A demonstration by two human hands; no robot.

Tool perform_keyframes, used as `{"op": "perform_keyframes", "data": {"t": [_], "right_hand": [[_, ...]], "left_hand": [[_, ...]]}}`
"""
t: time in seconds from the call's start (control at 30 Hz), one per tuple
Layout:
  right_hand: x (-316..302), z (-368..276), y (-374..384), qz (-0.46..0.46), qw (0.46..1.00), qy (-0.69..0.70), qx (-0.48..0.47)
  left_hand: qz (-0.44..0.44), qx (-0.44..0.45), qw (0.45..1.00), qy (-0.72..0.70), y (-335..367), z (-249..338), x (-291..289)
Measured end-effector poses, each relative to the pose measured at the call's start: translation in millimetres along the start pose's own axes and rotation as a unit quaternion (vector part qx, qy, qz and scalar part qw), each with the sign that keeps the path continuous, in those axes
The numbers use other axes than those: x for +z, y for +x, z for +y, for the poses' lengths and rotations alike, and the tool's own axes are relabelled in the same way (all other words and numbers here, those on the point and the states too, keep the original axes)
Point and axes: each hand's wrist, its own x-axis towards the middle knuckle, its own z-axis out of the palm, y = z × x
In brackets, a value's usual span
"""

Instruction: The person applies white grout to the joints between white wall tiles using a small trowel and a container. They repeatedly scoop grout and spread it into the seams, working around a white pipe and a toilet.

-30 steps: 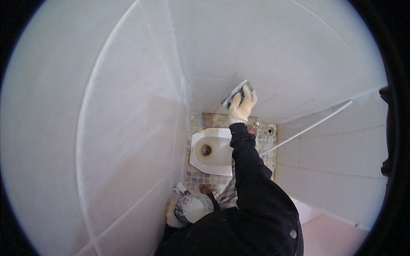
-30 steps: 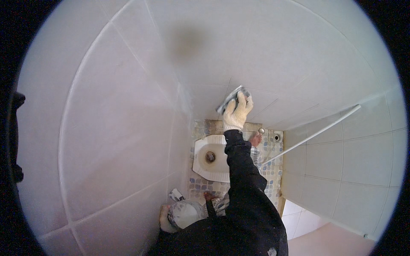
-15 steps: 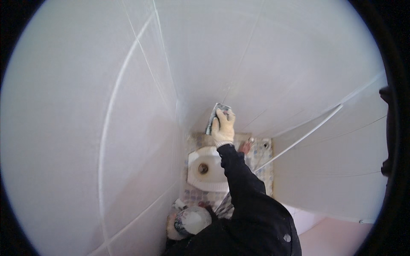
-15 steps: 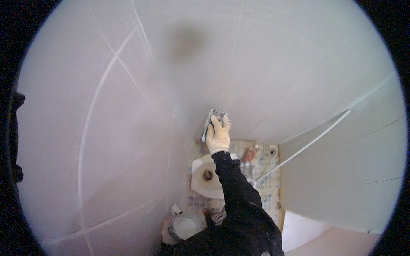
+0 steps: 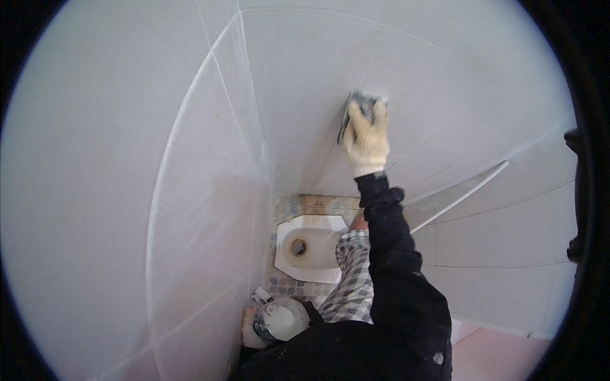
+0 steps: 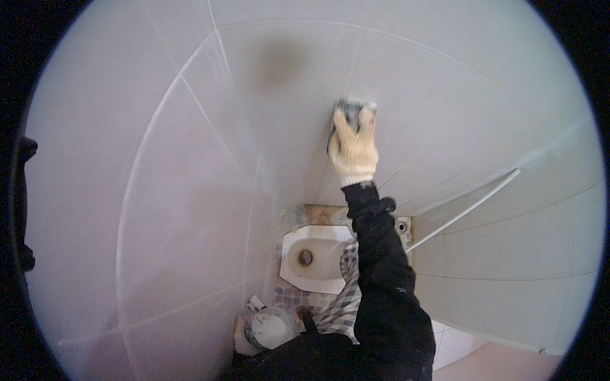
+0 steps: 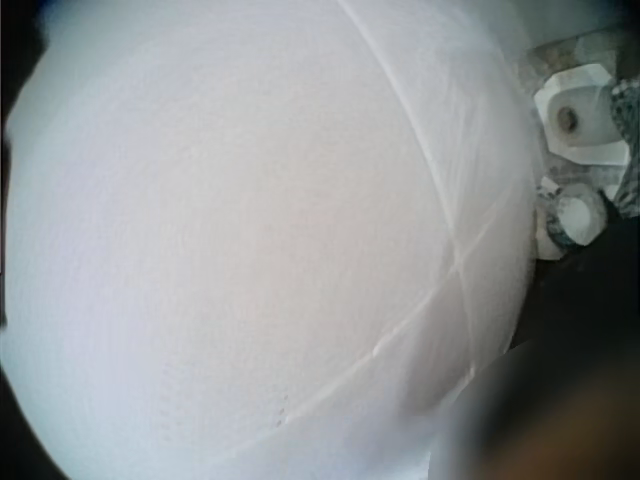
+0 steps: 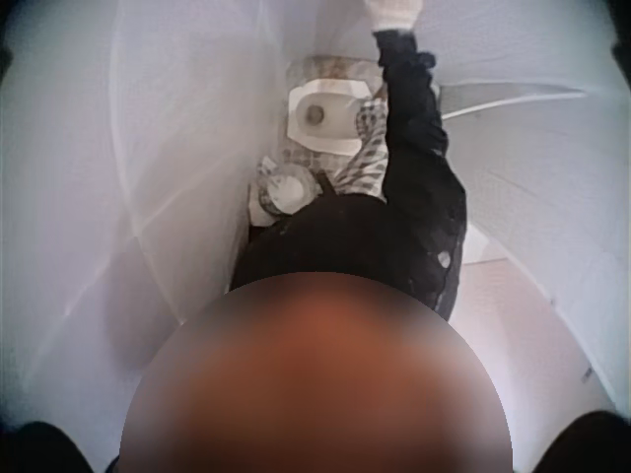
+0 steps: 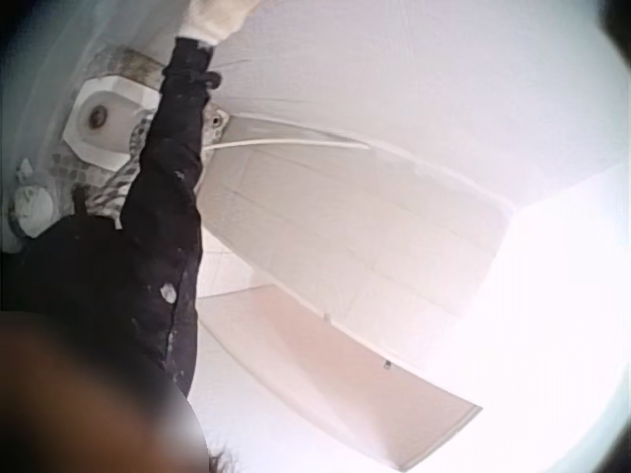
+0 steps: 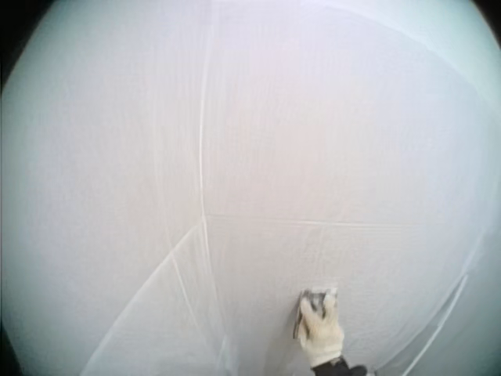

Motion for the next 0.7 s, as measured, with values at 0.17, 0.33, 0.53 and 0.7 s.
{"op": "perform_keyframes", "data": {"t": [0.17,0.33,0.53,0.7], "right_hand": [[80.5,26.2,-125.3,-0.181,0.973,0.063,0.128],[79.0,8.5,-158.8,-0.289,0.908,0.083,0.29],[-10.4,-19.8,-18.4,-0.081,0.979,0.115,0.145],[-98.9,-40.1,113.8,0.06,0.948,0.262,0.169]], "left_hand": [[0.002,0.016,0.985,0.172,-9.7,17.5,13.1],[0.032,0.052,0.969,0.239,-6.8,23.9,13.5],[-0.066,-0.038,0.996,0.044,11.4,15.7,17.0],[-0.107,-0.062,0.992,0.014,17.0,16.6,18.0]]}}
